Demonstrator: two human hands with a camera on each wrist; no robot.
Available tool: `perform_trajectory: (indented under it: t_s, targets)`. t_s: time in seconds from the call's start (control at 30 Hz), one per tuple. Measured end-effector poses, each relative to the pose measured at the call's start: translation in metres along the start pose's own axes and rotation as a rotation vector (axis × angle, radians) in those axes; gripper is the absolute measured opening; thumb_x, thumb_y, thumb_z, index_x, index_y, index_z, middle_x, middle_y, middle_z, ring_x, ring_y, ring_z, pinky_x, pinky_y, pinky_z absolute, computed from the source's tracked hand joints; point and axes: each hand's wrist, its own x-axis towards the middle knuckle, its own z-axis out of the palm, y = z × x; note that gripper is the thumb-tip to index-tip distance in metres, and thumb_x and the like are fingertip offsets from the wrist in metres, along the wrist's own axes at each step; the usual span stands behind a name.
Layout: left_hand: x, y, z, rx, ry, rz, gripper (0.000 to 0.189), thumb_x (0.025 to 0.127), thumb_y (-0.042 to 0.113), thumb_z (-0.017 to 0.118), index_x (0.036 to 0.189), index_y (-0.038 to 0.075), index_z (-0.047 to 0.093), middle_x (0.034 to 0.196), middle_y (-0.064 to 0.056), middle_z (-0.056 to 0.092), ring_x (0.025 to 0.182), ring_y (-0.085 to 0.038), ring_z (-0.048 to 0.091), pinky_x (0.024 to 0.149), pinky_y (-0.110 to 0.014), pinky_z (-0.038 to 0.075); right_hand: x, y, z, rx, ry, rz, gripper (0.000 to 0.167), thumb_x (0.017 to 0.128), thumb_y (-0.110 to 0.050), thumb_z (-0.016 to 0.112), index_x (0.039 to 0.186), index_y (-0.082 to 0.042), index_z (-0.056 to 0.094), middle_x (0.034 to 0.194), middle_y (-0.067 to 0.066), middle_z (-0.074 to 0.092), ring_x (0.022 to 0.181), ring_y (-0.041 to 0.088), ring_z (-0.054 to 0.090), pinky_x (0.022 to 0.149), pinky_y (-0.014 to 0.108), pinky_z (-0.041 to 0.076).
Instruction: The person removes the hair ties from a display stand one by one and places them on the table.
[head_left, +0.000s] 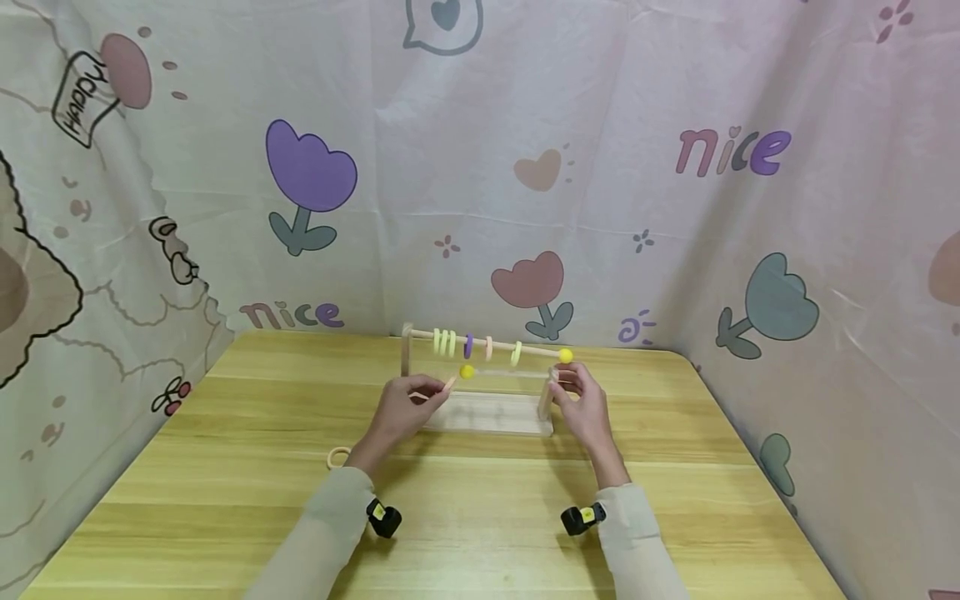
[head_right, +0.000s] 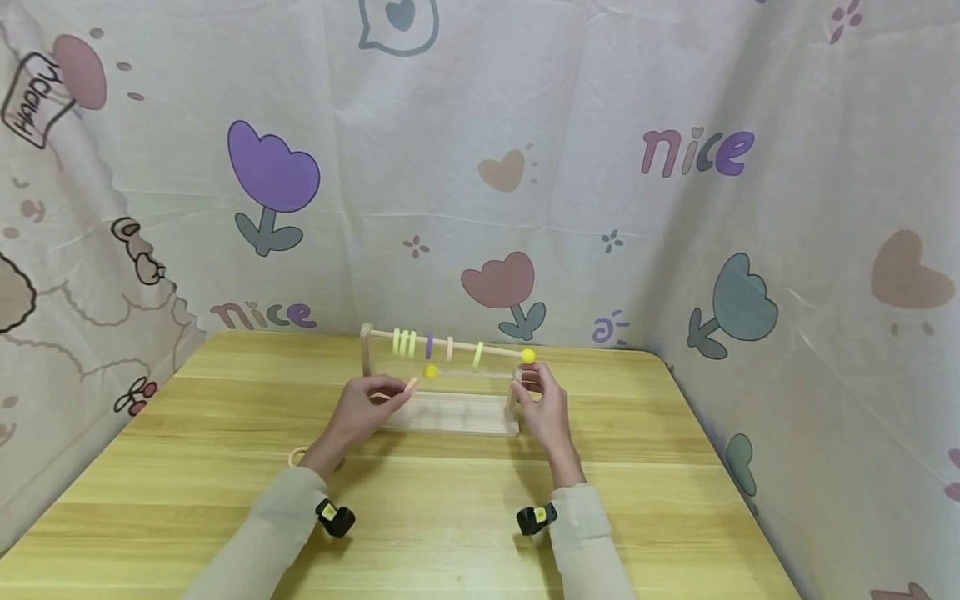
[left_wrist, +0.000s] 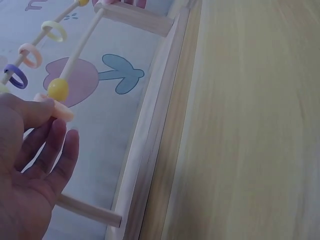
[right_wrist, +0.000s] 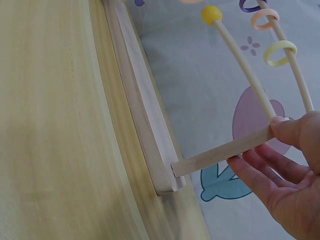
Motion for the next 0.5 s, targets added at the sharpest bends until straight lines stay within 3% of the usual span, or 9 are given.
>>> perform_trajectory:
  t_s: [0.23, 0.33, 0.5]
  targets:
    - [-0.004, -0.001, -0.007, 0.027, -0.064, -0.037, 0.009, 0.090, 0.009, 0.079, 0.098, 0.005, 0.080, 0.095, -0.011, 0.079, 0.081, -0.014, 0.070, 0.071, -0.020, 0.061, 0.009, 0.024, 0.005, 0.011, 0.012, 0.015, 0.034, 0.099, 0.000, 0.065, 0.132, 0.005, 0.057, 0.130, 0.031, 0.064, 0.118, 0.044, 0.065, 0.091, 0.045, 0.064]
    - [-0.006, 0.000, -0.010, 0.048, -0.086, -0.058, 0.009, 0.090, 0.010, 0.080, 0.098, 0.007, 0.081, 0.096, -0.009, 0.078, 0.084, -0.014, 0.069, 0.073, -0.019, 0.061, 0.014, 0.038, 0.006, 0.009, 0.024, 0.014, 0.033, 0.099, -0.002, 0.066, 0.131, 0.001, 0.059, 0.130, 0.028, 0.065, 0.118, 0.042, 0.066, 0.090, 0.042, 0.065]
    - [-0.009, 0.001, -0.015, 0.076, -0.129, -0.056, 0.009, 0.091, 0.011, 0.079, 0.099, 0.007, 0.081, 0.097, -0.008, 0.078, 0.086, -0.013, 0.069, 0.074, -0.018, 0.060, 0.015, 0.043, 0.007, 0.009, 0.039, -0.002, 0.031, 0.099, -0.004, 0.068, 0.129, -0.004, 0.061, 0.127, 0.024, 0.068, 0.115, 0.037, 0.068, 0.086, 0.033, 0.066]
